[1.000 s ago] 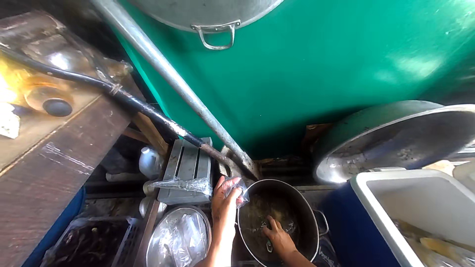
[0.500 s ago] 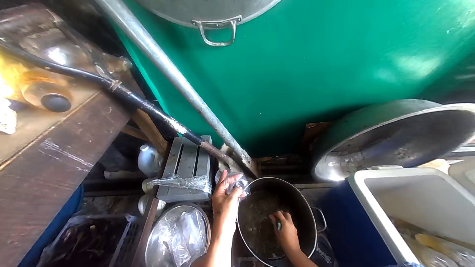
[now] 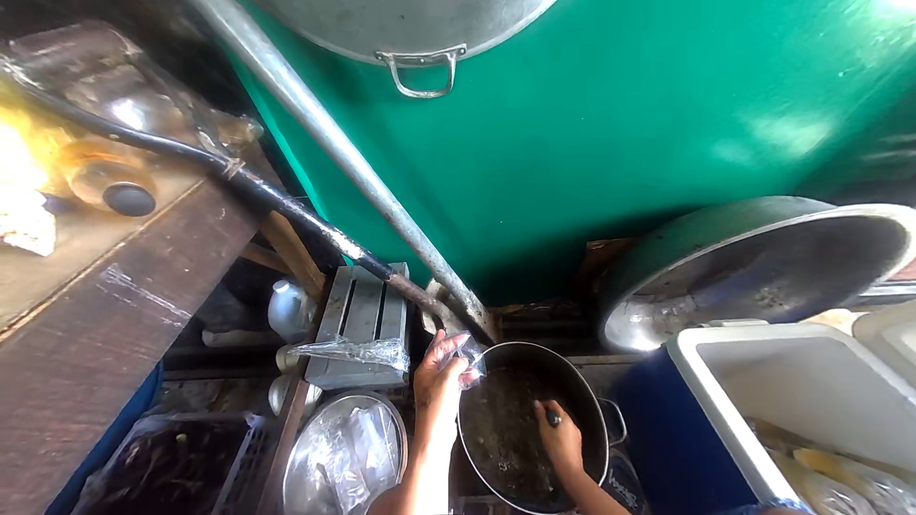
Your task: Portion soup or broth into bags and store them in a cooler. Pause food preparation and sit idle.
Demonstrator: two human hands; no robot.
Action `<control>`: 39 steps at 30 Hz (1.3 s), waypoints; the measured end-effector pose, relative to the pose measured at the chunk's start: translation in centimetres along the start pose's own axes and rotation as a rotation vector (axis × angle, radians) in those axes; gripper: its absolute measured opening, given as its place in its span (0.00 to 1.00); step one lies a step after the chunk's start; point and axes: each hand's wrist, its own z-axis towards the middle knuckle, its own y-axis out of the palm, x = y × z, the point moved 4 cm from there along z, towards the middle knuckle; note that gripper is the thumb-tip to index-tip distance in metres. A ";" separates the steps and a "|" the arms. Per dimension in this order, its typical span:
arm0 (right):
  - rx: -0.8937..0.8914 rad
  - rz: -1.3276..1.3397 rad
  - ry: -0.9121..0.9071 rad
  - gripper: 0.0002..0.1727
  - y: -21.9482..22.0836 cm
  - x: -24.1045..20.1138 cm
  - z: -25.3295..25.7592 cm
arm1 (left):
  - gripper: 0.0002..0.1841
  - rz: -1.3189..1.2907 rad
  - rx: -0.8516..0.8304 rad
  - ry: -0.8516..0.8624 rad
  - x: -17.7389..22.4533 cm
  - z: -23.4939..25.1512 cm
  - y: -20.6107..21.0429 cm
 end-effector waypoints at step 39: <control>-0.277 0.302 -0.070 0.20 -16.8 -9.0 4.6 | 0.15 0.241 -0.246 0.008 -3.0 0.6 0.6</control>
